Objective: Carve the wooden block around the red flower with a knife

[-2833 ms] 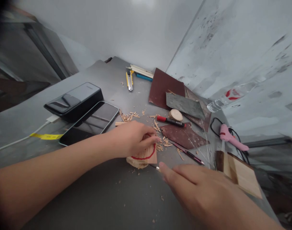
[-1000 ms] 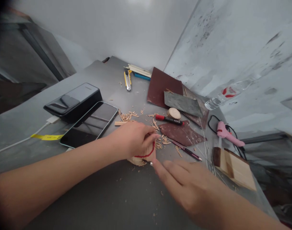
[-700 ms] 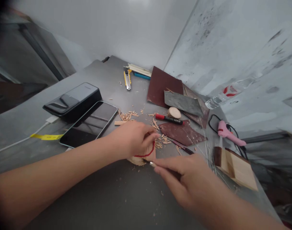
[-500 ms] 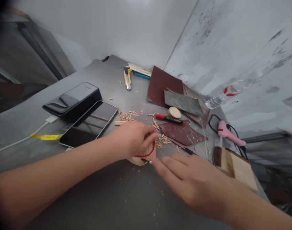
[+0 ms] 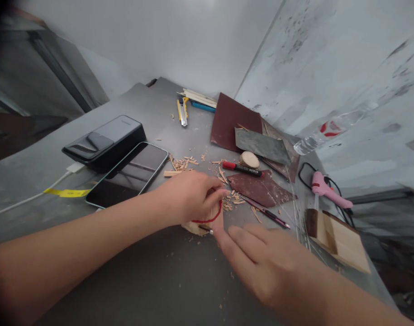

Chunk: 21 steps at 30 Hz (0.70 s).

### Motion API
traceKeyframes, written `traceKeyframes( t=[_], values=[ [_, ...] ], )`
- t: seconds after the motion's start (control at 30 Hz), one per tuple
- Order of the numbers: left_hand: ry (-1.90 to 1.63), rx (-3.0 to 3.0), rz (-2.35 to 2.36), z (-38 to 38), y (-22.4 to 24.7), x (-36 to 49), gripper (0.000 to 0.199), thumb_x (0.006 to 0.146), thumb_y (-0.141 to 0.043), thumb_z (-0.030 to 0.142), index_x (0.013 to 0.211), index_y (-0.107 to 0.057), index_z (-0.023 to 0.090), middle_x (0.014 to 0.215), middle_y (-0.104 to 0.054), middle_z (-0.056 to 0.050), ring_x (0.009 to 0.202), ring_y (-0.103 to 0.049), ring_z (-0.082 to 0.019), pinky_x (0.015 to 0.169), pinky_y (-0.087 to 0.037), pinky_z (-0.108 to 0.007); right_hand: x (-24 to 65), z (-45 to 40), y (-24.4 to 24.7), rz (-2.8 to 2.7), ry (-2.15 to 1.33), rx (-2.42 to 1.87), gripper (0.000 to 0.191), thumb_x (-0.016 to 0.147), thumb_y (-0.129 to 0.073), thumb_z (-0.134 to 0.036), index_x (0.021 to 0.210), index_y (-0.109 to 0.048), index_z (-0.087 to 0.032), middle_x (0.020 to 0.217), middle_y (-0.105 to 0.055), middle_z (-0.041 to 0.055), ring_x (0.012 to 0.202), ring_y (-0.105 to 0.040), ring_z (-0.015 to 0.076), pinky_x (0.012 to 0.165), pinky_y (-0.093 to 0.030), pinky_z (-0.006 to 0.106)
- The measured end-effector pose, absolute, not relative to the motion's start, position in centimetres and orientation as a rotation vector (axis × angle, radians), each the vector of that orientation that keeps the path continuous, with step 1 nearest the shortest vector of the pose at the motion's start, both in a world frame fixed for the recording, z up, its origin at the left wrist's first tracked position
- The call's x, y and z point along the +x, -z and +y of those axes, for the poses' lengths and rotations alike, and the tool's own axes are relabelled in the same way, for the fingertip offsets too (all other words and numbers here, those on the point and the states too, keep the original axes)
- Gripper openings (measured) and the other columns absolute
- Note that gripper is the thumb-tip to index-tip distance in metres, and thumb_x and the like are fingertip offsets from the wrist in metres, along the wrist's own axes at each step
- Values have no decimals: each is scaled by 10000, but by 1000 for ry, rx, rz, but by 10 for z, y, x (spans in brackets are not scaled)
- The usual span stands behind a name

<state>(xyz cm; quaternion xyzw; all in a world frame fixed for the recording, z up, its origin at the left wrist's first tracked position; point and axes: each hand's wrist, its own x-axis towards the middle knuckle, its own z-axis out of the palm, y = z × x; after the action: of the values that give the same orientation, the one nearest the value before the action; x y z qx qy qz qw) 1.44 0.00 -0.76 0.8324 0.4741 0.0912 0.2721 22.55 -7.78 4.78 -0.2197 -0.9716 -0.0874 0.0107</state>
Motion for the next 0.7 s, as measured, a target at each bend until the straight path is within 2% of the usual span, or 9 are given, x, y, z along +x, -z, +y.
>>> traceKeyframes(
  t=[0.17, 0.23, 0.3, 0.43, 0.53, 0.63, 0.7],
  values=[
    [-243, 2215, 1261, 5, 10, 11, 411, 1024, -452, 510, 979, -793, 285, 916, -817, -76, 872, -747, -310, 678, -491, -354, 230, -77, -56, -3155, 192, -531, 554, 1002, -292, -33, 1499, -521, -114, 966, -839, 60, 753, -772, 244, 573, -578, 364],
    [-253, 2205, 1252, 6, 11, 10, 418, 1018, -453, 530, 967, -792, 291, 913, -815, -73, 855, -739, -304, 673, -487, -351, 236, -82, -53, -3127, 139, -614, 624, 958, -298, -10, 1539, -498, -120, 989, -838, 70, 782, -781, 259, 581, -587, 372],
    [-260, 2196, 1247, 6, 11, 10, 422, 1012, -457, 537, 946, -787, 284, 910, -812, -78, 843, -734, -306, 655, -474, -352, 243, -89, -47, -3049, 13, -775, 700, 931, -345, -3, 1602, -463, -165, 1059, -832, 72, 833, -791, 244, 670, -627, 352],
    [-274, 2185, 1249, 5, 11, 9, 407, 1010, -467, 524, 918, -774, 274, 878, -797, -75, 830, -726, -298, 645, -456, -343, 250, -97, -36, -2968, -197, -1064, 641, 929, -456, -58, 1527, -579, -254, 1116, -826, 60, 904, -804, 220, 762, -656, 301],
    [-274, 2178, 1249, 5, 11, 9, 401, 1013, -472, 520, 903, -766, 272, 859, -785, -62, 813, -716, -283, 651, -449, -335, 246, -96, -37, -2988, -139, -1080, 577, 934, -448, -75, 1454, -639, -235, 1068, -839, 70, 834, -815, 217, 704, -666, 298],
    [-274, 2170, 1246, 4, 10, 8, 404, 1020, -468, 525, 914, -763, 271, 882, -792, -50, 822, -716, -278, 635, -426, -331, 237, -91, -42, -2998, -60, -1035, 418, 1030, -435, -171, 1355, -692, -230, 1018, -853, 61, 784, -826, 207, 652, -673, 278],
    [-276, 2169, 1245, 4, 10, 8, 403, 1025, -468, 524, 919, -762, 268, 891, -795, -49, 835, -720, -279, 624, -411, -330, 230, -89, -46, -2958, -29, -1025, 388, 1088, -390, -239, 1267, -734, -220, 952, -859, 52, 725, -824, 204, 604, -672, 278]
  ],
)
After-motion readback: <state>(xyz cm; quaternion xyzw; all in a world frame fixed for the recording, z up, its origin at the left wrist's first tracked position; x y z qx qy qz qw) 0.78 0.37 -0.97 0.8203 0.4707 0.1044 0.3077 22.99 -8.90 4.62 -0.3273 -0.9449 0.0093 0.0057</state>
